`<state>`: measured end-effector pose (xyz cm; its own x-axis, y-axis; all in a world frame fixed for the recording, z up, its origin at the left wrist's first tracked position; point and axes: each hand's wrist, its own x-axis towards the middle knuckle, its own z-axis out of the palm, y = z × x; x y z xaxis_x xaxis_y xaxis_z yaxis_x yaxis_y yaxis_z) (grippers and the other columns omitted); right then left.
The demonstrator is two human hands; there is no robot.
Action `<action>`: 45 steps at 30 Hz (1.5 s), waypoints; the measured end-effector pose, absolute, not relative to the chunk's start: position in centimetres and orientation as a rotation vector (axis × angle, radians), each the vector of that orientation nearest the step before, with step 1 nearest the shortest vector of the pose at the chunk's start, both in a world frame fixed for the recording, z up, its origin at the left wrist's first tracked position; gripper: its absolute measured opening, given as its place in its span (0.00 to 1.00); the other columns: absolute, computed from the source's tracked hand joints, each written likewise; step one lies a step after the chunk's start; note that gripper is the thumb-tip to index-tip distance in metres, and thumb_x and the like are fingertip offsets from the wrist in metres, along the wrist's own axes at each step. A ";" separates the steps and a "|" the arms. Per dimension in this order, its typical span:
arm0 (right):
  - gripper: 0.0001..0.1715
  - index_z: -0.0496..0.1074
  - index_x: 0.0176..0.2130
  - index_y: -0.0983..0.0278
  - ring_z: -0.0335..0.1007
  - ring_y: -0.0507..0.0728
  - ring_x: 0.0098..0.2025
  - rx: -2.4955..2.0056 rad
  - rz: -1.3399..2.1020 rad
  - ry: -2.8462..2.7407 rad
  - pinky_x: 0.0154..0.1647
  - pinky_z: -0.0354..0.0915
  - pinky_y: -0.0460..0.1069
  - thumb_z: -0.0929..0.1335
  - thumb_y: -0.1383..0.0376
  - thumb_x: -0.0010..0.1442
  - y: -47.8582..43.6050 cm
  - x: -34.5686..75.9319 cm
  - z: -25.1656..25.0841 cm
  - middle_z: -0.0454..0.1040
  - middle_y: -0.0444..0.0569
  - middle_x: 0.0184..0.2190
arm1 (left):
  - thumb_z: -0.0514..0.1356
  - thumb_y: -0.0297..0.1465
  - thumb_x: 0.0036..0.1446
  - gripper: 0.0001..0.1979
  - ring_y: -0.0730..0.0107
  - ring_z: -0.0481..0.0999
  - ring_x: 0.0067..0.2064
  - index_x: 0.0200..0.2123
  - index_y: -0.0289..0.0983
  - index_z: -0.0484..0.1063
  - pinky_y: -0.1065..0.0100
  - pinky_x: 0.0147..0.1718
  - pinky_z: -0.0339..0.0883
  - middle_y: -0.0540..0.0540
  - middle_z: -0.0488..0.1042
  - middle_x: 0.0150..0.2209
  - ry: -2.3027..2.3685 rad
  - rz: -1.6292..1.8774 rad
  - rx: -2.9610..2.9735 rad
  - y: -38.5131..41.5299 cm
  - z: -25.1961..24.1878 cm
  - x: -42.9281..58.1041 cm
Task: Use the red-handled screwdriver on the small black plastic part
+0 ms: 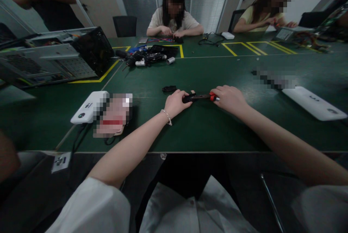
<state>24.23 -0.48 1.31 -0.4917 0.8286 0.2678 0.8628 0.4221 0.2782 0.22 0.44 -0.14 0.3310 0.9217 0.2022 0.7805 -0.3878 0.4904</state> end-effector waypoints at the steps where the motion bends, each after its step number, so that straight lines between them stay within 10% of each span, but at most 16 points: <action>1: 0.17 0.72 0.44 0.66 0.67 0.60 0.36 -1.535 -0.589 -2.573 0.34 0.60 0.52 0.64 0.63 0.56 -0.5 24.3 1.3 0.74 0.55 0.37 | 0.64 0.38 0.51 0.16 0.65 0.73 0.40 0.42 0.37 0.73 0.64 0.38 0.67 0.45 0.72 0.40 1.523 0.653 2.293 0.4 -0.1 0.2; 45: 0.16 0.72 0.43 0.66 0.67 0.60 0.36 -1.542 -0.564 -2.571 0.33 0.59 0.52 0.63 0.63 0.56 -0.5 24.2 1.3 0.75 0.55 0.37 | 0.63 0.37 0.52 0.15 0.64 0.73 0.41 0.42 0.36 0.73 0.63 0.39 0.67 0.45 0.72 0.40 1.493 0.655 2.300 0.3 0.0 0.1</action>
